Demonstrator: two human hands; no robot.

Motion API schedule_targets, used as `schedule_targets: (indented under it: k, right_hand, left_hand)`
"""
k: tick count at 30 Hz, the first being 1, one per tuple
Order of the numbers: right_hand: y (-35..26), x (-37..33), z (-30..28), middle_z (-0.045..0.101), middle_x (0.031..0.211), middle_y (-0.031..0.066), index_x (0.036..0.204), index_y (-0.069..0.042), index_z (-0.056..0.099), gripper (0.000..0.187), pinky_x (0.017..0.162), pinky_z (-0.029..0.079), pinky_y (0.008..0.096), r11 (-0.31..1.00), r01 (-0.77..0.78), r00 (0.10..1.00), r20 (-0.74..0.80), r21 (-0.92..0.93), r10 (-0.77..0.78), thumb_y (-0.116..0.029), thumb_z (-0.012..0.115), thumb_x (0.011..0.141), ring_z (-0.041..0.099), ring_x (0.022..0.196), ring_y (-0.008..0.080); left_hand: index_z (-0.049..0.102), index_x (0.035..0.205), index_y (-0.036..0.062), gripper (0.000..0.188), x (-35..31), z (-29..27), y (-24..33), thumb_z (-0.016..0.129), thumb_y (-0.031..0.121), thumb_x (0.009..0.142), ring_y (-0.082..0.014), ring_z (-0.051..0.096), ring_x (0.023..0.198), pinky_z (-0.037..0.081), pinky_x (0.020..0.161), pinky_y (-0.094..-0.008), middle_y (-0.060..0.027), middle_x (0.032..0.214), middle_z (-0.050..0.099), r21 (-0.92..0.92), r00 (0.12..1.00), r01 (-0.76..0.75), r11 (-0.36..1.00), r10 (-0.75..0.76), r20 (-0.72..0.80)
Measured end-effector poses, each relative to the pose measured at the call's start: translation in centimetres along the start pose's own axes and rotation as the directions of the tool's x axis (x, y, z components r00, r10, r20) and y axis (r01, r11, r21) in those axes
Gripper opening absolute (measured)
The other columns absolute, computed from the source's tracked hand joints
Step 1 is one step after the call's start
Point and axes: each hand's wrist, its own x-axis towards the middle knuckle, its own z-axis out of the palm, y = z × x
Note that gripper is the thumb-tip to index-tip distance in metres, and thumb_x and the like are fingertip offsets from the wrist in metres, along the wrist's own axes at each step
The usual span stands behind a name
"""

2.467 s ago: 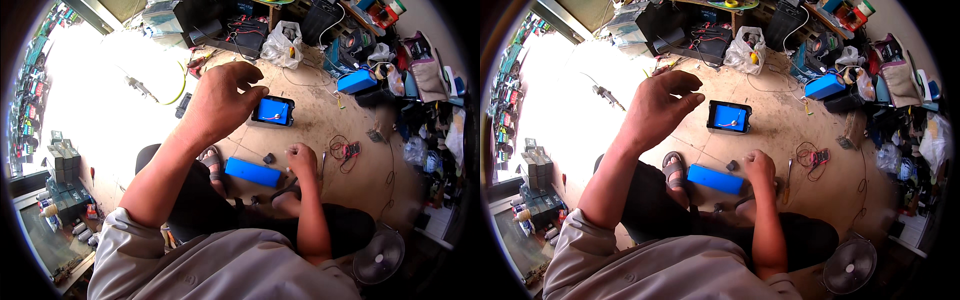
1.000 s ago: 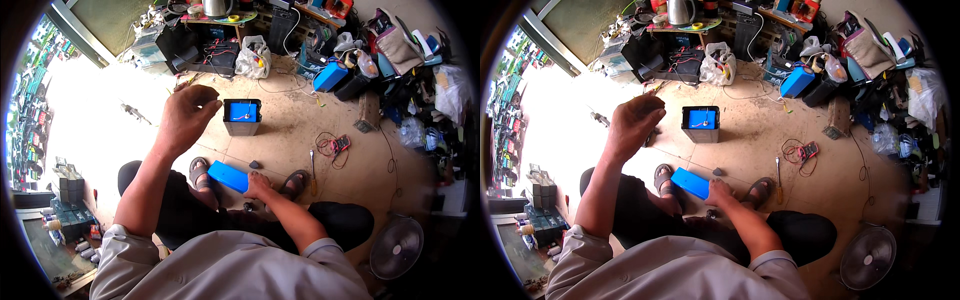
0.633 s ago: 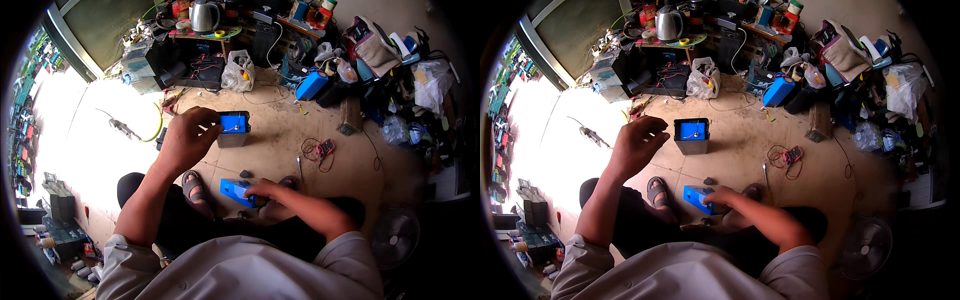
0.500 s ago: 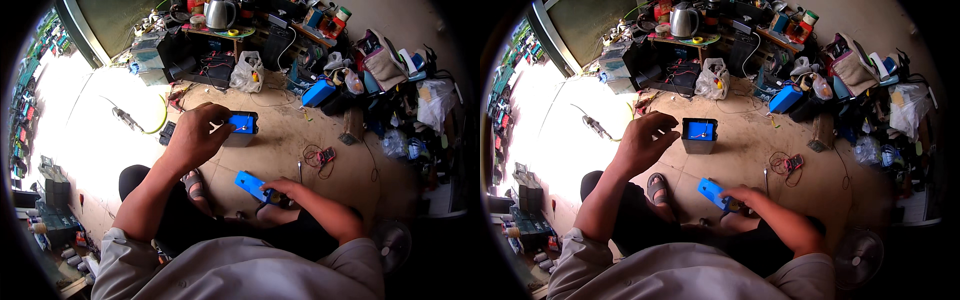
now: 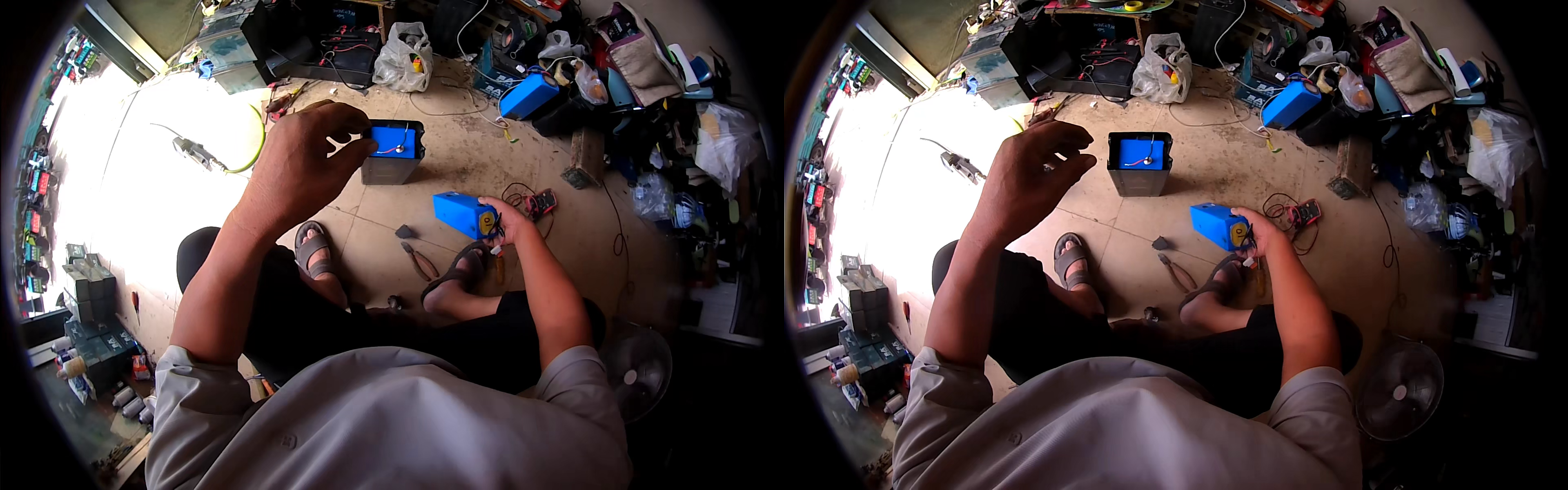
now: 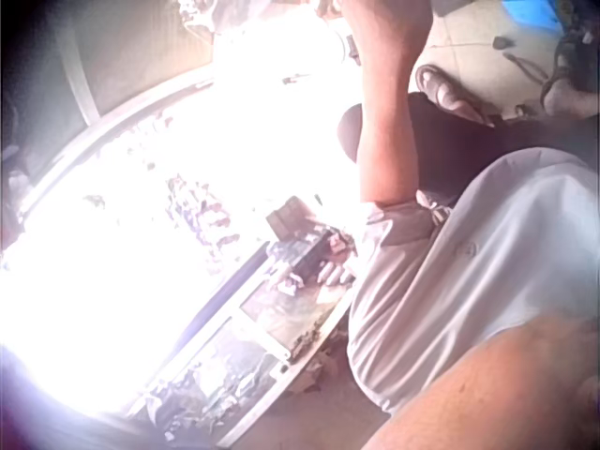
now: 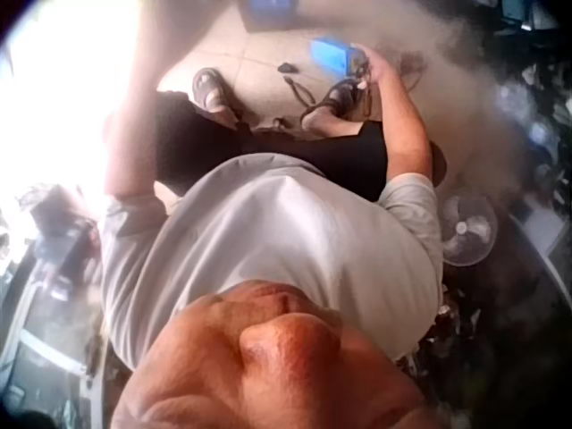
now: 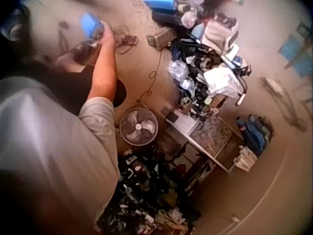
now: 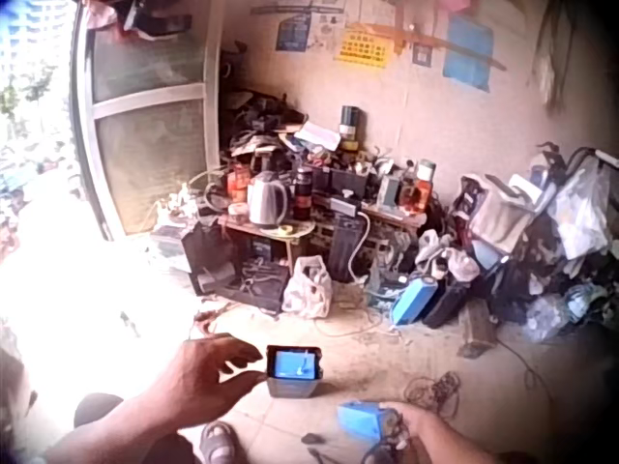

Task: The person fits blue battery packs into black plastic housings and secures them using a screwdriver before handling wires and connectors.

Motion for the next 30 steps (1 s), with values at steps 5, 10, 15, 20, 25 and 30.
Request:
schedule_targets:
  k: [5,10,15,20,25,30]
  right_hand:
    - [0.3,-0.3,-0.7,0.073,0.092,0.0132,0.114,-0.011,0.068,0.063,0.060,0.062,0.0431,0.999,0.033,0.994,0.103,0.030,-0.036,-0.067,0.078,0.087,0.072,0.077,0.0298]
    - [1.0,-0.9,0.7,0.073,0.095,0.0130,0.118,-0.011,0.068,0.065,0.062,0.062,0.0429,0.996,0.083,0.995,0.055,0.024,-0.084,-0.067,0.078,0.087,0.073,0.080,0.0296]
    - [2.2,-0.4,1.7,0.074,0.100,0.0128,0.120,-0.012,0.069,0.067,0.065,0.061,0.0429,0.998,0.053,0.996,0.075,0.036,-0.055,-0.069,0.078,0.087,0.072,0.081,0.0299]
    - [2.7,-0.9,3.8,0.074,0.094,0.0109,0.117,-0.011,0.071,0.065,0.059,0.058,0.0403,0.990,0.128,0.990,0.056,0.056,-0.131,-0.069,0.075,0.088,0.072,0.076,0.0277]
    - [2.0,0.1,5.2,0.074,0.091,0.0085,0.115,-0.014,0.072,0.055,0.059,0.058,0.0410,0.990,0.140,0.990,0.024,-0.014,-0.140,-0.062,0.072,0.090,0.071,0.073,0.0258]
    - [3.5,-2.0,5.5,0.073,0.101,0.0098,0.117,-0.015,0.071,0.047,0.067,0.059,0.0450,0.985,0.128,0.992,0.025,-0.118,-0.126,-0.053,0.073,0.091,0.071,0.080,0.0279]
  left_hand:
    - [0.074,0.120,-0.0041,0.028,0.5,0.7,0.2,0.077,0.012,0.098,-0.0243,0.077,0.100,0.061,0.088,-0.0357,-0.0168,0.111,0.079,0.035,1.000,-0.030,0.999,0.029,0.005]
    - [0.075,0.119,-0.0037,0.027,1.0,2.1,-0.2,0.076,0.012,0.098,-0.0242,0.077,0.099,0.061,0.087,-0.0356,-0.0166,0.111,0.078,0.041,0.995,-0.080,0.996,0.077,0.071]
    - [0.075,0.119,-0.0041,0.027,1.3,4.1,-0.3,0.076,0.013,0.098,-0.0245,0.077,0.099,0.061,0.086,-0.0352,-0.0169,0.112,0.077,0.070,0.986,-0.121,0.990,0.112,0.121]
    - [0.075,0.118,-0.0039,0.030,1.1,5.5,0.5,0.078,0.015,0.096,-0.0280,0.076,0.100,0.061,0.086,-0.0376,-0.0196,0.113,0.076,0.080,0.977,-0.129,0.988,0.113,0.179]
    - [0.076,0.116,-0.0017,0.029,0.4,5.6,-0.3,0.079,0.015,0.092,-0.0363,0.075,0.097,0.060,0.086,-0.0435,-0.0210,0.108,0.074,0.165,0.971,-0.198,0.966,0.170,0.168]
    - [0.074,0.119,0.0049,0.039,-1.0,4.5,0.1,0.084,0.021,0.084,-0.0406,0.069,0.107,0.056,0.092,-0.0485,-0.0182,0.113,0.070,0.204,0.934,-0.253,0.946,0.184,0.305]
